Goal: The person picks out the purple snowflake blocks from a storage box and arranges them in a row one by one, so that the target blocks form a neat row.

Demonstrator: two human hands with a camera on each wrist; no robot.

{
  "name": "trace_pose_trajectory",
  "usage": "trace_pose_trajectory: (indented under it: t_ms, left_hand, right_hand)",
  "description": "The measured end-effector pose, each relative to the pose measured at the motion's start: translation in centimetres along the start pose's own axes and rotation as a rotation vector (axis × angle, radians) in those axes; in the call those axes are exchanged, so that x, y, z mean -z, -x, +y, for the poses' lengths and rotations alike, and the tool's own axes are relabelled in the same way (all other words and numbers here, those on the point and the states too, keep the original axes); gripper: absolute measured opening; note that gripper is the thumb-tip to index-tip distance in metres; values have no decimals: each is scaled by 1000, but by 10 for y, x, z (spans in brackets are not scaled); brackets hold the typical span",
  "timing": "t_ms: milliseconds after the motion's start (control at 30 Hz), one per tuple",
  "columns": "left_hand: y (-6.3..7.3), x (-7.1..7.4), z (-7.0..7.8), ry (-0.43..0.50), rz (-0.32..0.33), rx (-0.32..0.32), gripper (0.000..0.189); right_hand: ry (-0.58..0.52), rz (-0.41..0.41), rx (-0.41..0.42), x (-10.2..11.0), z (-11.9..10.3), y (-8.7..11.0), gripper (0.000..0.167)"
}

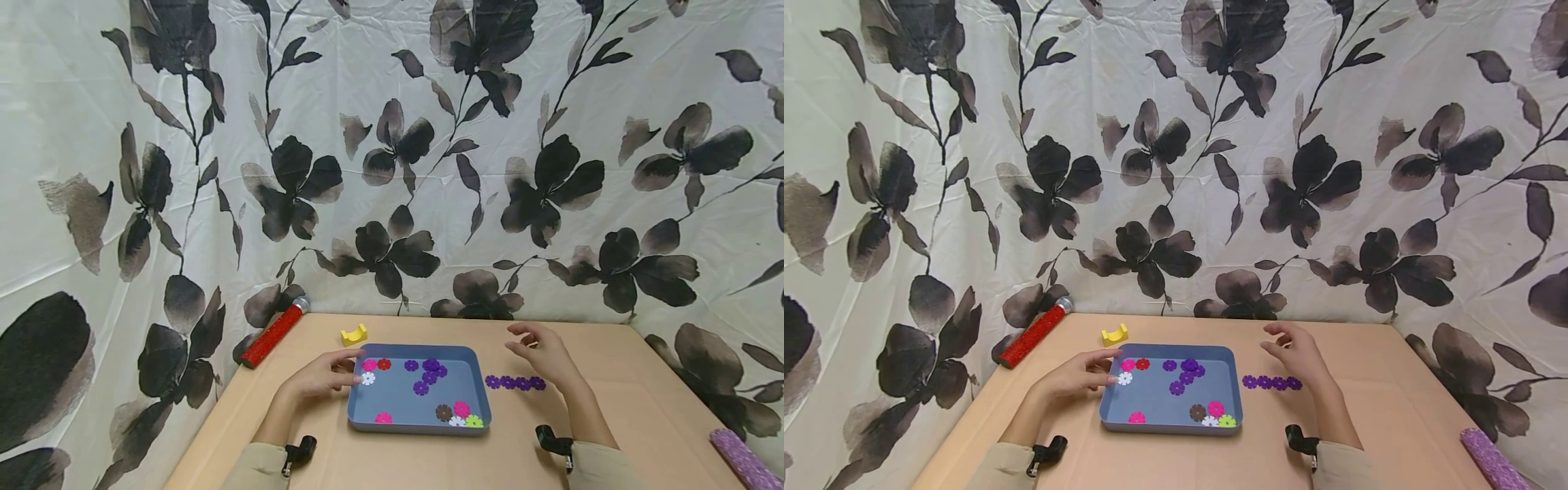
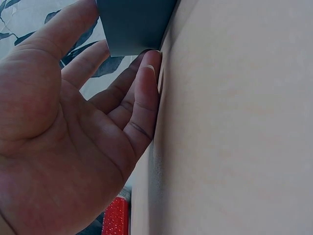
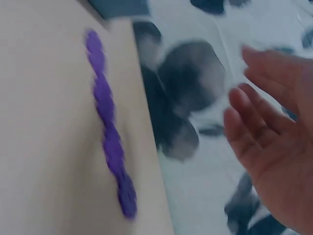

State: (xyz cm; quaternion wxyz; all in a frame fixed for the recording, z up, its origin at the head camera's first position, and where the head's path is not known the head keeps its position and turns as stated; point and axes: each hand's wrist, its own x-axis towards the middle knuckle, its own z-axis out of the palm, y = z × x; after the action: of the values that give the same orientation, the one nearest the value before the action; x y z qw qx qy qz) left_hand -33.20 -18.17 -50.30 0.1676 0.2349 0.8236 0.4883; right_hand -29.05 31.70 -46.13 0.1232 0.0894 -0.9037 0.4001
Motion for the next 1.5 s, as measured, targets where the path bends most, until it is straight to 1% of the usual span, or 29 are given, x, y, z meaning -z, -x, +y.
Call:
trace_pose_trajectory:
  t_ms: [67, 100, 267, 500, 533, 733, 900, 1000, 1167, 1267, 1500]
  left_hand:
    - [0, 0, 0, 1, -3, -3, 68]
    - [-1, -1, 0, 3, -4, -4, 68]
    - [-2, -2, -1, 9, -8, -4, 67]
    - [-2, -2, -2, 15, -8, 0, 67]
    - [-2, -2, -3, 15, -7, 0, 67]
    - [-1, -2, -2, 5, 3, -1, 66]
    - [0, -2, 0, 0, 0, 0, 66]
    - [1, -2, 0, -4, 2, 1, 66]
    - [2, -1, 0, -5, 5, -1, 67]
    - [2, -1, 0, -2, 4, 1, 67]
    - [1, -2, 1, 2, 3, 4, 66]
  right_hand:
    - [-3, 29, 30, -11, -8, -3, 37]
    - [-8, 30, 53, -16, -12, -4, 37]
    - [-32, 6, 140, -37, -30, -7, 35]
    - [-31, -33, 162, -56, -44, -8, 31]
    - [-30, -39, 176, -58, -45, -8, 31]
    - [-64, -95, 207, -75, -58, -10, 31]
    - [-65, -142, 215, -91, -72, -8, 29]
    - [-64, -167, 204, -101, -81, -6, 28]
    - [-88, -198, 199, -116, -93, -4, 28]
    - [-92, -221, 201, -123, -96, -2, 27]
    - [-30, -337, 193, -135, -94, 2, 29]
